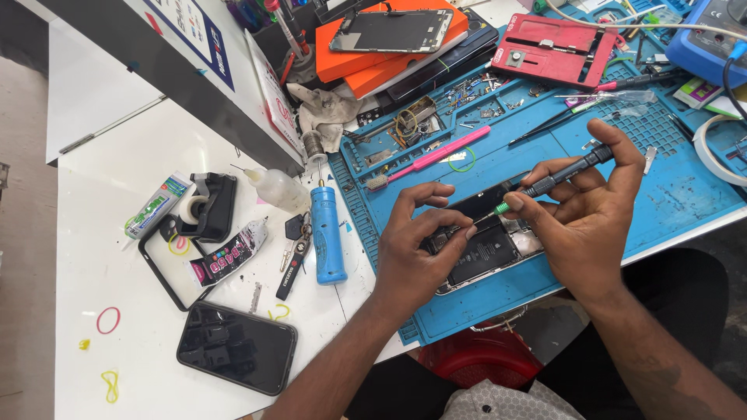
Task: The person uses a precision screwdriver to remove screws from a smartphone, then closes the device and hands it to another person. The work occurs on a blue anti-static mat with various tools and parts nearby.
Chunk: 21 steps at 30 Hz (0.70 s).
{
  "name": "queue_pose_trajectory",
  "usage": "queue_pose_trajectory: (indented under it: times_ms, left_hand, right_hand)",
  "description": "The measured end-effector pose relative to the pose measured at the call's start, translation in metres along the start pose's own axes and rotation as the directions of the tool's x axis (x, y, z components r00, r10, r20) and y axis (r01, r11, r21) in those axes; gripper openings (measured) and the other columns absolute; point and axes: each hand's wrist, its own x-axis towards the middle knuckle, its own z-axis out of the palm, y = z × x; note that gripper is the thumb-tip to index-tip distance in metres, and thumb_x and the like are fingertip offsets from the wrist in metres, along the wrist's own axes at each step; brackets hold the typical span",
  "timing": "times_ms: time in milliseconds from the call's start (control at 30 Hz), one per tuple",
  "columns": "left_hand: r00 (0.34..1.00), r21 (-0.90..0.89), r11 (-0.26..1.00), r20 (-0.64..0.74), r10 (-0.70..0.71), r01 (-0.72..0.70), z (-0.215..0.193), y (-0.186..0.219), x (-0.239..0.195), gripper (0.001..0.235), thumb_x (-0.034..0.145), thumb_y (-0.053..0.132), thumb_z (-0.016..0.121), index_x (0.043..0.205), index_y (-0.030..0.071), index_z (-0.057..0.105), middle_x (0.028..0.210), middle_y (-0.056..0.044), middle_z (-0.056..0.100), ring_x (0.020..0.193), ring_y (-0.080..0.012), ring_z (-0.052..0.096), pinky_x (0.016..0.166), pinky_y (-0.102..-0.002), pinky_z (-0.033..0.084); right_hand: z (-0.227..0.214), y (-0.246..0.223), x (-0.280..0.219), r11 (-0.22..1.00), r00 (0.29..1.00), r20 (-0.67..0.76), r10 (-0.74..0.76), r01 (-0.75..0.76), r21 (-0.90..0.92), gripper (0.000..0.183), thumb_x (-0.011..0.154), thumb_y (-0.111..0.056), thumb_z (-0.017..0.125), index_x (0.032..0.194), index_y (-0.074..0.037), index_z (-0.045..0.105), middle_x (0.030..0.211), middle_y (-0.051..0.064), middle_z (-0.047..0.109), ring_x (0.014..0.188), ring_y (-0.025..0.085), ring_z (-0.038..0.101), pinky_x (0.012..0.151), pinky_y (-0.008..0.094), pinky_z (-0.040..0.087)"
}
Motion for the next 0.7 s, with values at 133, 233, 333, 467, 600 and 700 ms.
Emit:
queue_pose_trajectory:
  times_ms: [133, 233, 333, 467, 600, 700]
  left_hand:
    - [1.000, 0.012, 1.000, 0.002, 0.008, -0.008, -0.0004, 0.0006, 0.0000, 0.015, 0.087, 0.014, 0.083, 0.100, 0.013, 0.075, 0.134, -0.005, 0.059, 0.121, -0.0194, 0.066, 0.094, -0.032, 0.065]
    - [1.000, 0.020, 1.000, 0.007, 0.005, -0.005, -0.0001, 0.0002, 0.0004, 0.018, 0.086, 0.015, 0.084, 0.101, 0.013, 0.075, 0.134, -0.006, 0.058, 0.121, -0.0197, 0.066, 0.095, -0.032, 0.065]
    - [1.000, 0.029, 1.000, 0.010, 0.010, -0.010, 0.0004, -0.0008, 0.0002, 0.018, 0.086, 0.016, 0.085, 0.101, 0.014, 0.075, 0.134, -0.006, 0.058, 0.122, -0.0201, 0.065, 0.094, -0.032, 0.065]
    - [1.000, 0.028, 1.000, 0.020, 0.006, -0.007, 0.0012, -0.0020, 0.0002, 0.015, 0.087, 0.016, 0.084, 0.099, 0.014, 0.075, 0.134, -0.006, 0.057, 0.124, -0.0203, 0.064, 0.092, -0.031, 0.063]
    - [1.000, 0.031, 0.999, 0.022, 0.008, -0.009, 0.0012, -0.0028, -0.0003, 0.014, 0.087, 0.016, 0.083, 0.098, 0.014, 0.075, 0.133, -0.007, 0.057, 0.124, -0.0203, 0.064, 0.092, -0.032, 0.062]
    - [1.000, 0.035, 0.999, 0.024, 0.007, -0.008, 0.0012, -0.0031, -0.0003, 0.014, 0.087, 0.016, 0.084, 0.097, 0.013, 0.074, 0.133, -0.007, 0.057, 0.124, -0.0204, 0.064, 0.092, -0.032, 0.062]
  right_hand:
    - [-0.0008, 0.0008, 0.0001, 1.000, 1.000, 0.001, 0.001, -0.001, -0.019, 0.084, 0.098, 0.009, 0.076, 0.155, -0.012, 0.018, 0.114, 0.015, 0.063, 0.105, 0.021, 0.074, 0.085, 0.032, 0.070]
    - [-0.0009, 0.0011, -0.0001, 1.000, 1.000, 0.006, 0.000, 0.000, -0.023, 0.084, 0.098, 0.008, 0.076, 0.155, -0.012, 0.018, 0.114, 0.016, 0.063, 0.107, 0.021, 0.074, 0.085, 0.032, 0.070]
    - [-0.0006, 0.0019, -0.0002, 1.000, 1.000, 0.013, -0.007, 0.007, -0.019, 0.085, 0.098, 0.008, 0.076, 0.155, -0.012, 0.018, 0.114, 0.016, 0.063, 0.107, 0.021, 0.073, 0.087, 0.032, 0.070]
    - [-0.0010, 0.0031, 0.0004, 1.000, 1.000, 0.018, -0.010, 0.011, -0.029, 0.085, 0.097, 0.008, 0.076, 0.155, -0.013, 0.017, 0.115, 0.016, 0.063, 0.107, 0.021, 0.073, 0.086, 0.032, 0.070]
    - [-0.0013, 0.0039, -0.0001, 1.000, 1.000, 0.021, -0.013, 0.014, -0.028, 0.085, 0.098, 0.009, 0.076, 0.155, -0.013, 0.017, 0.115, 0.016, 0.063, 0.108, 0.021, 0.073, 0.087, 0.032, 0.070]
    - [-0.0015, 0.0040, -0.0005, 0.999, 1.000, 0.022, -0.014, 0.015, -0.029, 0.085, 0.098, 0.009, 0.076, 0.156, -0.013, 0.017, 0.115, 0.016, 0.062, 0.108, 0.021, 0.073, 0.087, 0.032, 0.070]
